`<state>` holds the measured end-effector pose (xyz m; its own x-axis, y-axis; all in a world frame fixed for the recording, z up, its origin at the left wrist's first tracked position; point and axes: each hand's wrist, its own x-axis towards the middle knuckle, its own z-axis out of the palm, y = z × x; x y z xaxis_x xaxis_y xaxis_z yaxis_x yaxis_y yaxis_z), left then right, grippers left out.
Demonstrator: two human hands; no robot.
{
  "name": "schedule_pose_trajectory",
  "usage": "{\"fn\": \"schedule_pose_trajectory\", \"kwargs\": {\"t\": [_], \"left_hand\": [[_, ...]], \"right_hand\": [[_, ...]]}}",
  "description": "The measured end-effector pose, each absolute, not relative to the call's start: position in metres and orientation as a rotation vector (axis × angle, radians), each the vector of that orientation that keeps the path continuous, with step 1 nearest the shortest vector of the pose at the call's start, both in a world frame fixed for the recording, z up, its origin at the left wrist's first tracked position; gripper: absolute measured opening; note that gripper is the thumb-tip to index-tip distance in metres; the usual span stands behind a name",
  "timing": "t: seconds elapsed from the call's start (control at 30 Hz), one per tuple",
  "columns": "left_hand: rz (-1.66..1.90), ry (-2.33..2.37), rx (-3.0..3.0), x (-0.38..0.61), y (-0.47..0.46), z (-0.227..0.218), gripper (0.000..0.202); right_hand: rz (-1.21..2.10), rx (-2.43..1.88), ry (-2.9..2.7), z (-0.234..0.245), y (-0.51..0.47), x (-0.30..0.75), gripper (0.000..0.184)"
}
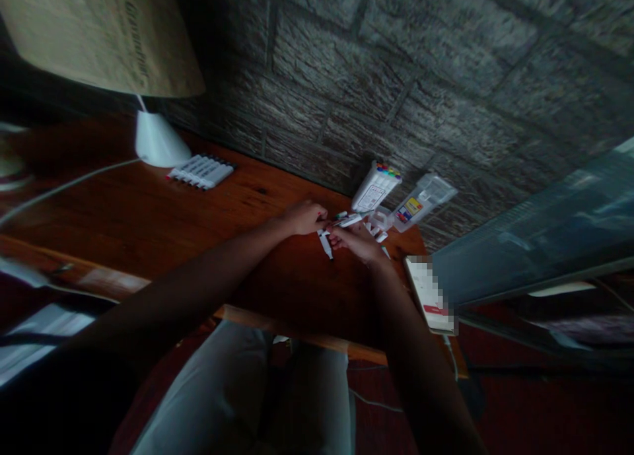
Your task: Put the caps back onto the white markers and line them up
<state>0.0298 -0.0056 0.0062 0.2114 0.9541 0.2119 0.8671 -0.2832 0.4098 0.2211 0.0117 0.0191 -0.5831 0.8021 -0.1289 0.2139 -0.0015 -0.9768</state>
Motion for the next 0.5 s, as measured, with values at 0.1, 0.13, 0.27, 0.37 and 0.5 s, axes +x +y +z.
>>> {"fn": "schedule_pose_trajectory", "kwargs": {"t": [0.1,0.13,0.27,0.37,0.5], "left_hand": [[0.633,1.74,2.264,0.03,-0.006,0.006,0.021],[0.637,1.738,2.259,0.03,-0.006,0.006,0.021],[0.637,1.762,2.248,0.031,-0.005,0.007,0.021],[0.623,1.768,2.26,0.032,-0.004,0.006,0.02],[0.638,1.766,2.29,0.03,-0.003,0.004,0.02]], "right_hand": [[1.55,-1.072,-1.842,0.02,0.012,0.223,0.029],[1.54,-1.079,-1.847,0.02,0.012,0.223,0.029],[1.525,-1.106,-1.827,0.018,0.012,0.219,0.03],[1.521,-1.095,-1.795,0.014,0.012,0.215,0.029],[1.454,-1.087,-1.758,0.008,0.014,0.213,0.031]]}}
